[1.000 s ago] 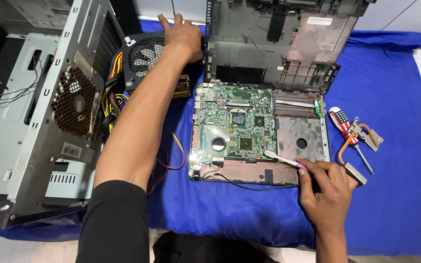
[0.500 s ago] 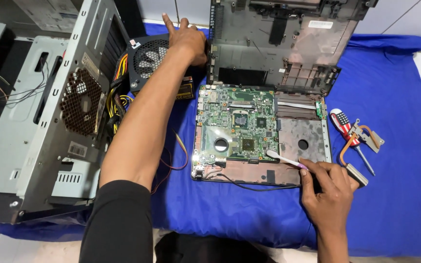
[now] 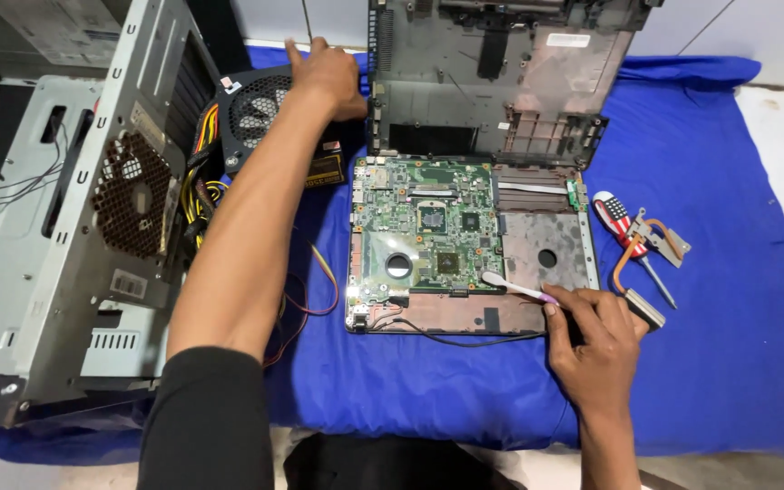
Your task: Disassembling a laptop and cleaning the internal motherboard using a screwdriver, toothbrush, and cotton swab.
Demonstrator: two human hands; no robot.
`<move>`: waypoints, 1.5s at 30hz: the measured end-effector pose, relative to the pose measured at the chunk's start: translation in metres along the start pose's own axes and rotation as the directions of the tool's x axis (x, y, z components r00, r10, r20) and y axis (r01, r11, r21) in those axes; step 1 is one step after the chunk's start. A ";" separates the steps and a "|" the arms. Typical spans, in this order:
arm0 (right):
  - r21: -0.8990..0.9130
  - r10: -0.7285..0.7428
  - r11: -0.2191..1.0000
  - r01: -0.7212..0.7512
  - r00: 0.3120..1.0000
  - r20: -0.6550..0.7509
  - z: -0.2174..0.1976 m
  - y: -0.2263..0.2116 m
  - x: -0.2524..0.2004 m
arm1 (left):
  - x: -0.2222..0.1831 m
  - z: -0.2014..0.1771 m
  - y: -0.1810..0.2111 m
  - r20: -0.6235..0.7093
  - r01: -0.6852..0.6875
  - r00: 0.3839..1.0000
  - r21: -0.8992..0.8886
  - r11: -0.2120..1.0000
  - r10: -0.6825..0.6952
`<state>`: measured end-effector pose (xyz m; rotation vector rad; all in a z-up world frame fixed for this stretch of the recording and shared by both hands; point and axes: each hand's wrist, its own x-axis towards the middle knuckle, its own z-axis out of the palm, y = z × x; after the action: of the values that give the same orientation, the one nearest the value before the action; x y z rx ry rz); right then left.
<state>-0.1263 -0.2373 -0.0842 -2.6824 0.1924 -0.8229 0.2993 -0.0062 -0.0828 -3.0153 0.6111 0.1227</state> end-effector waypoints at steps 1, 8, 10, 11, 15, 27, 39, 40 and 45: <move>-0.004 -0.001 1.000 0.001 1.000 -0.004 0.000 0.000 0.000 | -0.013 -0.007 -0.004 -0.004 -0.003 1.000 -0.003 1.000 0.003; 0.030 0.003 1.000 -0.003 1.000 0.003 -0.002 -0.001 -0.001 | -0.156 -0.066 0.015 -0.599 -0.447 0.791 -0.433 0.783 0.121; 0.051 -0.010 0.999 0.009 1.000 0.005 -0.002 -0.005 -0.001 | -0.184 -0.061 0.033 -0.513 -0.493 0.838 -0.567 0.660 0.186; 0.035 -0.034 0.999 0.034 0.999 0.007 -0.002 -0.009 0.001 | -0.192 -0.055 0.044 -0.371 -0.464 0.884 -0.636 0.617 0.283; 0.063 -0.019 0.998 0.013 0.996 0.090 -0.006 -0.041 0.015 | -0.206 -0.006 0.065 -0.280 -0.502 0.856 -0.650 0.571 0.434; -0.100 -0.081 0.990 0.098 0.984 0.157 0.027 -0.091 0.040 | -0.228 0.019 0.070 -0.674 -0.646 0.725 -0.594 0.480 0.143; -0.160 -0.033 0.984 0.073 0.971 0.238 0.016 -0.107 0.041 | -0.221 0.035 0.061 -0.586 -0.550 0.800 -0.627 0.552 0.131; -0.157 -0.039 0.984 0.077 0.971 0.236 0.012 -0.110 0.038 | -0.219 0.034 0.058 -0.589 -0.550 0.798 -0.624 0.555 0.128; -0.080 0.059 0.996 -0.040 0.965 0.256 0.003 -0.127 0.032 | -0.221 0.032 0.059 -0.594 -0.555 0.797 -0.651 0.518 0.107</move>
<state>-0.0940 -0.1243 -0.0251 -2.8082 0.2294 -0.4522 0.0708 0.0273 -0.0972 -3.7459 1.6328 -0.5399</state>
